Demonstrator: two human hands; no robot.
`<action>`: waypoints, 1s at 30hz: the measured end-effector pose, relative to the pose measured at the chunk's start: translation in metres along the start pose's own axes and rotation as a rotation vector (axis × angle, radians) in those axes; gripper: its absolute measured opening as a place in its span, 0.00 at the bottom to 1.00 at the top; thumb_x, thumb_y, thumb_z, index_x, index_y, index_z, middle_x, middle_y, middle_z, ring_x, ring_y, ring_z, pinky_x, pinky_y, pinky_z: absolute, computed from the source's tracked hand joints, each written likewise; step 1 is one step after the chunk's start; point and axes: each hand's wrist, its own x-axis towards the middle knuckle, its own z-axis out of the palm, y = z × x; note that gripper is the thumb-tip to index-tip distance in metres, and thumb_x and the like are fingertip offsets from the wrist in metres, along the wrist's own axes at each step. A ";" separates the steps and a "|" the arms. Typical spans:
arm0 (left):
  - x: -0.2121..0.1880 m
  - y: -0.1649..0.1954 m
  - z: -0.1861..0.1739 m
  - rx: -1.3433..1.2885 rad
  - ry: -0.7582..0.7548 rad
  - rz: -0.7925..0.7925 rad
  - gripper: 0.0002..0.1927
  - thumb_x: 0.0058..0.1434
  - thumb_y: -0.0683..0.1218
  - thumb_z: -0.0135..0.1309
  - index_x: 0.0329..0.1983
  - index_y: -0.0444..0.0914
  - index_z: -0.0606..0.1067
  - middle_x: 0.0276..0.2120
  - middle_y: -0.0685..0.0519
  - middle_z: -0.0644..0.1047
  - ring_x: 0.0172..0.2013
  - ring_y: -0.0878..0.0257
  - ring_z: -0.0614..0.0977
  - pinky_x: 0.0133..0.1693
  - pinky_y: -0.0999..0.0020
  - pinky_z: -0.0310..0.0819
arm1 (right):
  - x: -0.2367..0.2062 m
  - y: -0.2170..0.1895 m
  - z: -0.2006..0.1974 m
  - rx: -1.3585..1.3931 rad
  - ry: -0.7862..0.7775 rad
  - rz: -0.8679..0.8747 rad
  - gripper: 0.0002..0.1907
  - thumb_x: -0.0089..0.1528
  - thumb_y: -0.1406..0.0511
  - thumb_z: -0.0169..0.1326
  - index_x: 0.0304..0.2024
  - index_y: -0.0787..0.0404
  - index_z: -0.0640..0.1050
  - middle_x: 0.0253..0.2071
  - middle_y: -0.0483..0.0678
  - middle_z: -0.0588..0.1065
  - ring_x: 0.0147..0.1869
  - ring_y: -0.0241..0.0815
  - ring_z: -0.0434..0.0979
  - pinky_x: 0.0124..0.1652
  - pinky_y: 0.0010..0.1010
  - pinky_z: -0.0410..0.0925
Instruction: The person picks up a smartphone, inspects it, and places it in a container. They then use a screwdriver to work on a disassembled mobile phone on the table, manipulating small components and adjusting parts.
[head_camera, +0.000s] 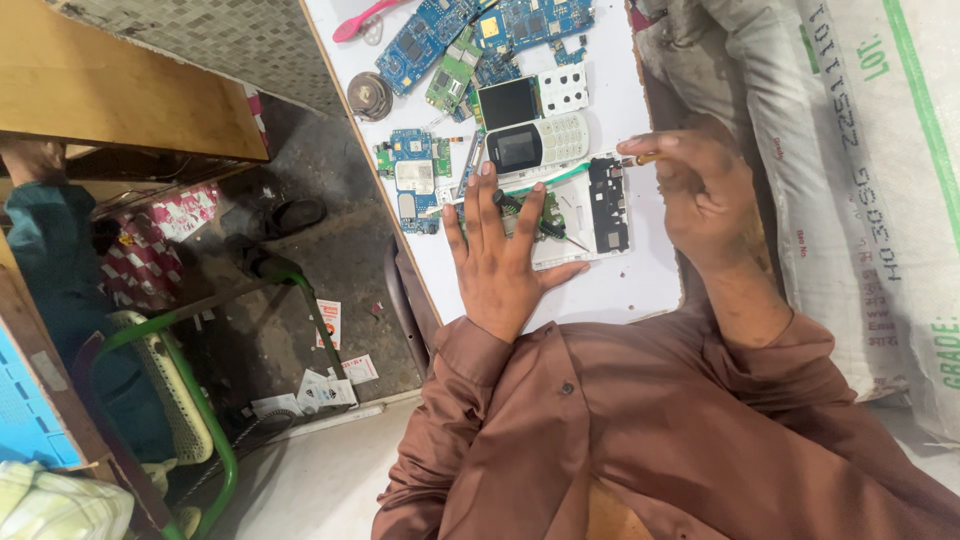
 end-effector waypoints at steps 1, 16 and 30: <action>0.000 0.000 0.000 0.001 -0.004 -0.006 0.53 0.48 0.75 0.63 0.74 0.51 0.62 0.75 0.36 0.54 0.76 0.41 0.53 0.73 0.36 0.38 | -0.002 0.001 0.001 0.014 0.013 0.002 0.17 0.68 0.75 0.53 0.58 0.60 0.69 0.50 0.55 0.76 0.53 0.47 0.80 0.50 0.29 0.73; -0.004 0.003 0.005 -0.003 -0.028 -0.025 0.54 0.51 0.74 0.62 0.77 0.53 0.55 0.76 0.35 0.50 0.77 0.39 0.49 0.72 0.33 0.35 | -0.010 0.013 -0.003 0.017 0.038 0.033 0.14 0.73 0.76 0.56 0.59 0.60 0.72 0.52 0.54 0.79 0.57 0.45 0.80 0.56 0.31 0.74; -0.007 0.004 0.007 -0.008 0.008 -0.023 0.52 0.52 0.74 0.62 0.76 0.53 0.57 0.76 0.35 0.52 0.77 0.40 0.49 0.73 0.33 0.34 | 0.002 0.002 -0.006 -0.031 -0.047 -0.010 0.22 0.68 0.85 0.49 0.58 0.59 0.73 0.51 0.53 0.79 0.53 0.45 0.82 0.48 0.27 0.77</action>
